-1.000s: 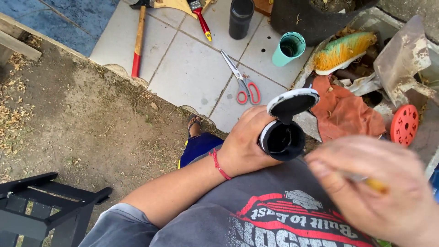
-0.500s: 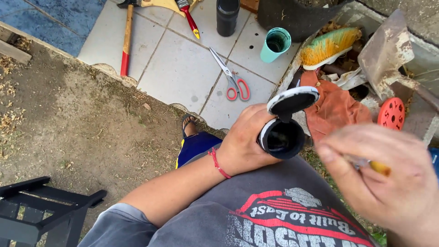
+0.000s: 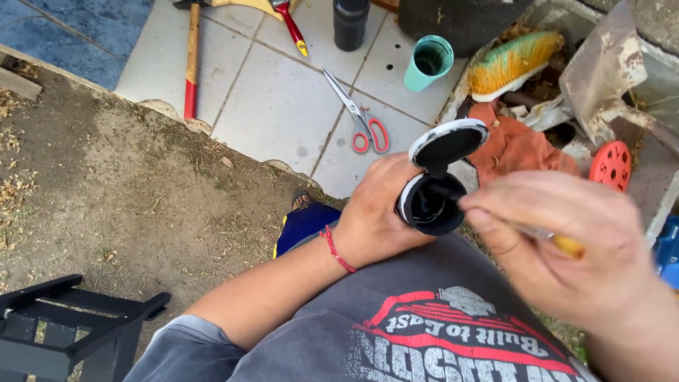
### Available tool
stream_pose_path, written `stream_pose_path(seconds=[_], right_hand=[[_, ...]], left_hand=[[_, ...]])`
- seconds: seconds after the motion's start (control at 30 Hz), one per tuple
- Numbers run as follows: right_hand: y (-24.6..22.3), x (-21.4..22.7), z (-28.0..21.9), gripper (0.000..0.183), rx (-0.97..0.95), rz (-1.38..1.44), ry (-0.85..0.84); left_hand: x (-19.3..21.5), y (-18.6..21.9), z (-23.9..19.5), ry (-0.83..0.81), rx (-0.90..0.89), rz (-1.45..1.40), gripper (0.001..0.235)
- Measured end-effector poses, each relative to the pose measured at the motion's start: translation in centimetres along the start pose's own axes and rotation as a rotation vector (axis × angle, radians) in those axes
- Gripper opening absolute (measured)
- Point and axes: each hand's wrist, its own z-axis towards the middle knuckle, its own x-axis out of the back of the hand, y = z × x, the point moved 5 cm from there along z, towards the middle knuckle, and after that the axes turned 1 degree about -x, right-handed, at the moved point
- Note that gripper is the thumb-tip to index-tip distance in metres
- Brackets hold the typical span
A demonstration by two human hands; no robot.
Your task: Painting a black wooden chair made from pallets using a paintbrush and black paint in an outdoor setting.
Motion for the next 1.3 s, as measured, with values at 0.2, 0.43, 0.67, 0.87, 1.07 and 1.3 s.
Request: stream_pose_path(seconds=[0.2, 0.43, 0.67, 0.87, 1.07, 1.3], right_hand=[[1.3, -1.6, 1.4, 0.015, -0.310, -0.111, -0.304], [2.8, -4.5, 3.7, 0.035, -0.412, -0.445, -0.503], [1.0, -8.4, 11.7, 0.030, -0.392, -0.472, -0.229], [-0.3, -13.0, 17.1, 0.026, -0.471, -0.277, -0.280], [-0.4, -14.5, 17.3, 0.037, -0.720, -0.566, -0.377], [-1.5, -15.1, 19.7, 0.037, -0.823, -0.637, -0.267]], left_hand=[[2.7, -1.2, -0.3, -0.001, -0.023, 0.002, 0.055], [7.3, -4.3, 0.2, -0.025, -0.054, 0.004, 0.055], [13.2, -9.1, 2.1, -0.110, -0.029, -0.039, 0.061], [17.7, -12.6, 4.1, -0.187, -0.076, -0.137, 0.056], [19.1, -15.2, 4.3, -0.286, -0.091, -0.219, 0.057], [20.0, -16.1, 5.2, -0.328, -0.096, -0.257, 0.065]])
